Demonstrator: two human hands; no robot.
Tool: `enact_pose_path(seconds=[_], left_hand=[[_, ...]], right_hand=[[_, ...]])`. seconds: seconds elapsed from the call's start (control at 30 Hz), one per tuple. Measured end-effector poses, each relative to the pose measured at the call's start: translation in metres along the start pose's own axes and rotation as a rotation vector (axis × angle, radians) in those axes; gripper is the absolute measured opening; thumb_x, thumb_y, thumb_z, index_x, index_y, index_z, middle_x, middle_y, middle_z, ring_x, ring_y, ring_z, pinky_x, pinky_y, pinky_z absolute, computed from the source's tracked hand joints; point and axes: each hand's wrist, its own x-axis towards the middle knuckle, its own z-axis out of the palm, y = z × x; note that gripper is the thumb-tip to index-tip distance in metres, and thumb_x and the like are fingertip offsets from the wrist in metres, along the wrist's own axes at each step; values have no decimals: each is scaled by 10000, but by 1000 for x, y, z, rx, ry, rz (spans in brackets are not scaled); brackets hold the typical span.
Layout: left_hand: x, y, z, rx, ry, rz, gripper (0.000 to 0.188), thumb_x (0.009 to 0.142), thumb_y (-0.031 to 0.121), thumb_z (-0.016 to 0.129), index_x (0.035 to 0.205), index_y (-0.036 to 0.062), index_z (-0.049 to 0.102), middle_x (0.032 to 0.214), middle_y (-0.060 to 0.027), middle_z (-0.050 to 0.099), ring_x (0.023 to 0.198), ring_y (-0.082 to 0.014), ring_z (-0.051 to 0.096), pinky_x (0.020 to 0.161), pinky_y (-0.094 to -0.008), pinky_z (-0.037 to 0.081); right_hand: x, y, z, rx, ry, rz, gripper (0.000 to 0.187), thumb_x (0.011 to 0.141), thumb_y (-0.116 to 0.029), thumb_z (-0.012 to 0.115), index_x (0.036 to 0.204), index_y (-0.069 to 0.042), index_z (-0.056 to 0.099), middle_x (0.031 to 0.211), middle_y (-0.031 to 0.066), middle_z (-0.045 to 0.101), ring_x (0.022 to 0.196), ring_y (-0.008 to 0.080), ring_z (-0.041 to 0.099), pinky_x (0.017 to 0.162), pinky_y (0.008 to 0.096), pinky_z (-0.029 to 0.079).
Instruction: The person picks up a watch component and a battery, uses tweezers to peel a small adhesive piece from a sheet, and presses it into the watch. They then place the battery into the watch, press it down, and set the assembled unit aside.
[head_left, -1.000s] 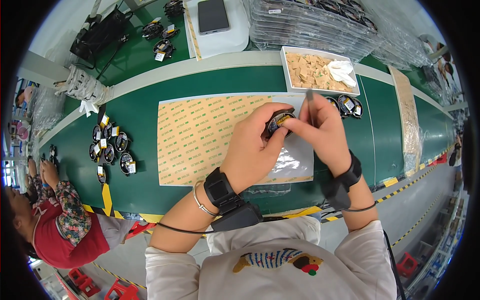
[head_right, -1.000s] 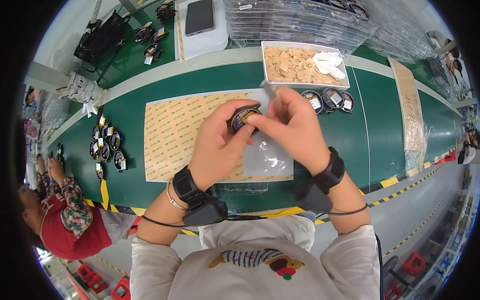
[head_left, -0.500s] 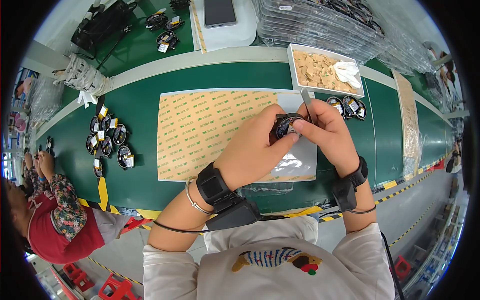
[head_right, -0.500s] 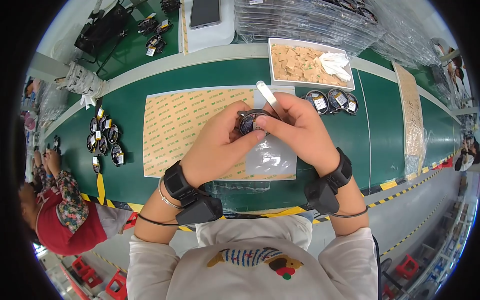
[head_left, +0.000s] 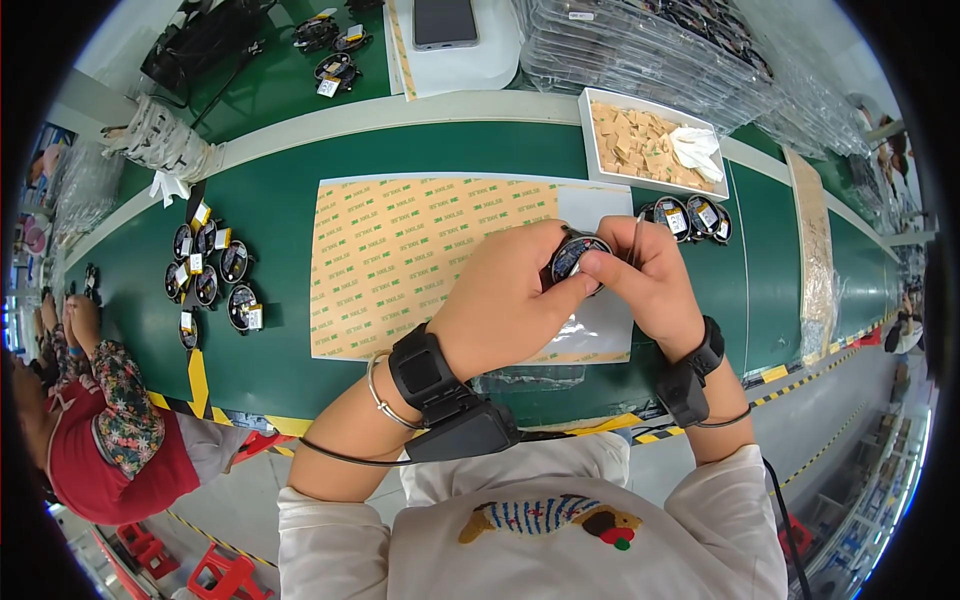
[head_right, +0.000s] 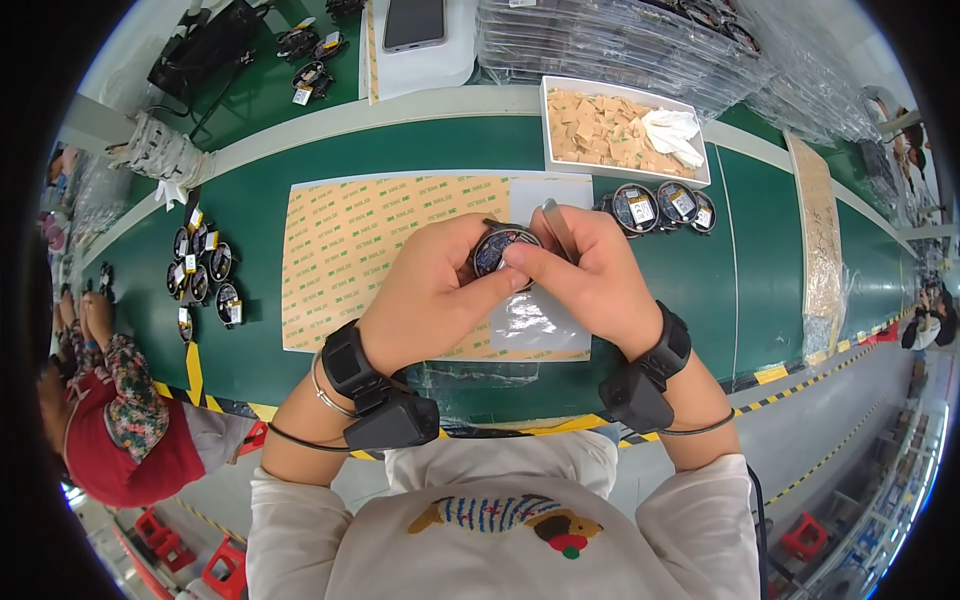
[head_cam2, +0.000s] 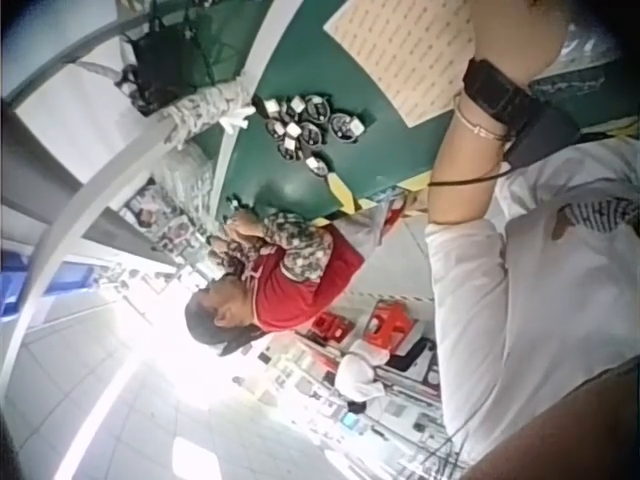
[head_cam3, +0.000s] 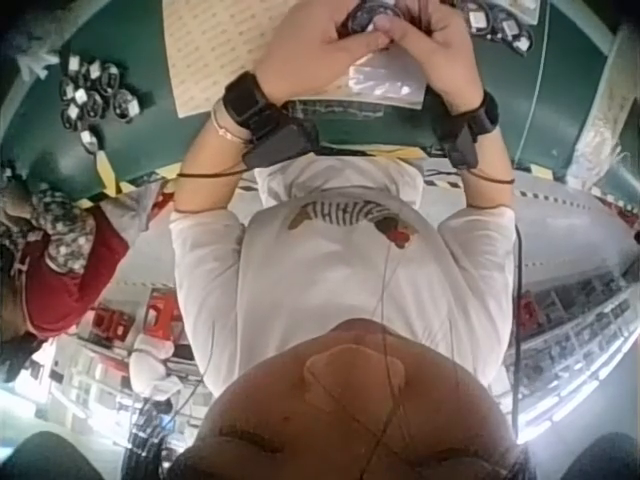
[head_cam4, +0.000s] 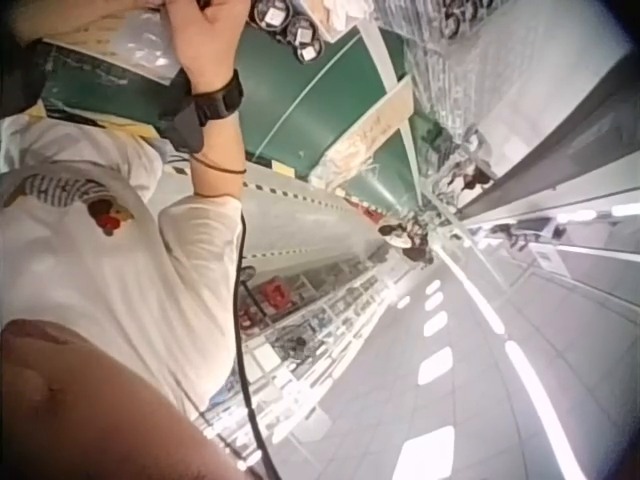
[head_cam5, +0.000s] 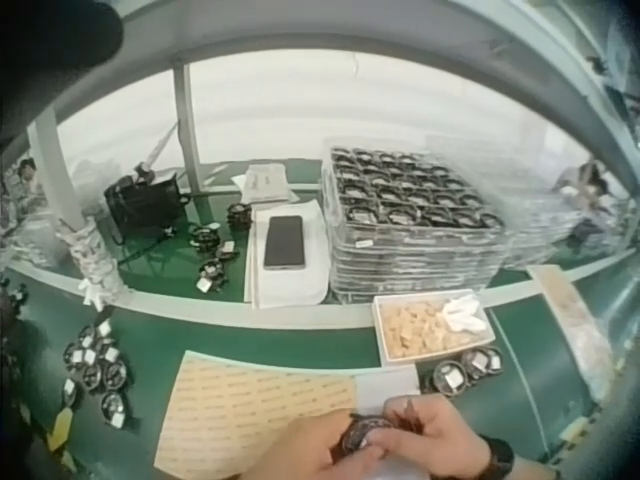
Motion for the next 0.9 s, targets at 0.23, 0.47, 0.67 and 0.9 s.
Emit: enact_pose_path(seconds=[0.23,0.47,0.67,0.9], left_hand=[[4,-7,-8,-54,-38,20,205,797,175,636,807,-13,554,630,-103,547,540,-203,510,513,-321,398],[7,-7,8,61,13,49,196,800,157,647,836,-16,562,664,-87,561,569,-163,507,536,-291,410],[5,11,14,-204,54,65,157,847,96,618,946,-10,558,762,-12,572,639,-66,491,576,-225,413],[-4,12,15,-147,49,-4,197,867,92,603,1023,-4,532,798,5,583,628,-51,499,557,-212,423]], right_hand=[[0,-11,4,-95,21,-72,273,855,-118,588,643,-7,457,593,-15,409,571,53,326,509,228,282],[-2,-9,5,-61,83,-104,256,856,-109,584,648,6,489,557,8,450,549,54,386,512,227,314],[-3,-15,-7,15,127,-117,169,833,-79,604,696,-2,543,605,-14,503,577,40,427,530,210,336],[-12,-11,-13,172,59,-162,100,797,-53,645,843,-1,574,747,-26,550,660,24,452,574,188,364]])
